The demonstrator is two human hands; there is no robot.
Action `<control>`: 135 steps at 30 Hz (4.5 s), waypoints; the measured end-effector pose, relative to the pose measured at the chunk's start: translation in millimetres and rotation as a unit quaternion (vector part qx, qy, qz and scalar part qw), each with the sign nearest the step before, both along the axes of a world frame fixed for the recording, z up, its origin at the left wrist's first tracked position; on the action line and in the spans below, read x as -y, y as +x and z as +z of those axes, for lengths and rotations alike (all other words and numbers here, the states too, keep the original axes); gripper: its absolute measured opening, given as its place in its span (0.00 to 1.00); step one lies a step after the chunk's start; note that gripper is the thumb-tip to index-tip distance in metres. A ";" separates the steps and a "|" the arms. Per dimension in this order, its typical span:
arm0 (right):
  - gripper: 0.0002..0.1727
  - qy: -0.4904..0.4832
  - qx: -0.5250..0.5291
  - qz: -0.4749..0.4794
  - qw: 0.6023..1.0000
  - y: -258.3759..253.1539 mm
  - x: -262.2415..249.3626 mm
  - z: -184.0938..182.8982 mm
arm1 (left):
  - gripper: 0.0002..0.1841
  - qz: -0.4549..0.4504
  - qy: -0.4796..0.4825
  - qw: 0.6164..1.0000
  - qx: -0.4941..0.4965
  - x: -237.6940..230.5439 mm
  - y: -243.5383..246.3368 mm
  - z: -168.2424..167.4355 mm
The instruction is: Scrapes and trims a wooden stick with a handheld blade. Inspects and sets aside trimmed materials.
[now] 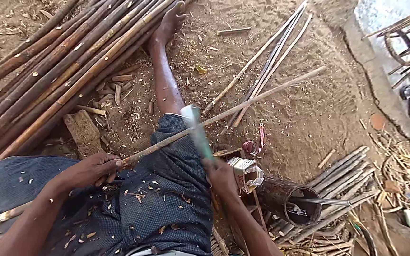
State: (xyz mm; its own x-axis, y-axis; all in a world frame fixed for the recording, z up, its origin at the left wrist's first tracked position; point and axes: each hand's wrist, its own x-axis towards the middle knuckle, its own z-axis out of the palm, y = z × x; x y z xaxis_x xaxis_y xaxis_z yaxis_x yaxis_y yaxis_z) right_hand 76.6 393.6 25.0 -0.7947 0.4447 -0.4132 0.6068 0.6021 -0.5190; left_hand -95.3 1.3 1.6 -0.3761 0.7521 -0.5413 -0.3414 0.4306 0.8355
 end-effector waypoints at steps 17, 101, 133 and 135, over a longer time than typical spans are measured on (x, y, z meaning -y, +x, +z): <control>0.26 0.025 0.034 0.067 0.997 -8.0 6.4 2.0 | 0.20 -0.004 -0.013 0.994 0.105 1.8 -11.2 7.7; 0.33 -0.016 0.022 -0.096 0.995 -16.6 -35.8 9.0 | 0.30 0.116 -0.189 0.865 -0.450 30.1 87.6 7.9; 0.37 0.001 0.026 -0.103 0.994 -10.5 -31.2 9.2 | 0.36 0.088 -0.220 0.850 -0.471 24.4 84.7 7.8; 0.33 0.002 0.067 -0.019 0.998 -14.5 -8.5 11.8 | 0.35 0.092 -0.221 0.850 -0.470 29.1 78.9 2.9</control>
State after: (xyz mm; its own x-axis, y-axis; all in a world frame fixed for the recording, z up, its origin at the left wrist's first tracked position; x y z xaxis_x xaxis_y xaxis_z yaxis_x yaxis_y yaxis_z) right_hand 62.0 402.1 36.8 -0.7149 0.4756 -0.5126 0.6930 0.5797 -0.4286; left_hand -16.5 -27.8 4.5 -0.8872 0.4358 -0.1517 0.2919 0.7846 0.5470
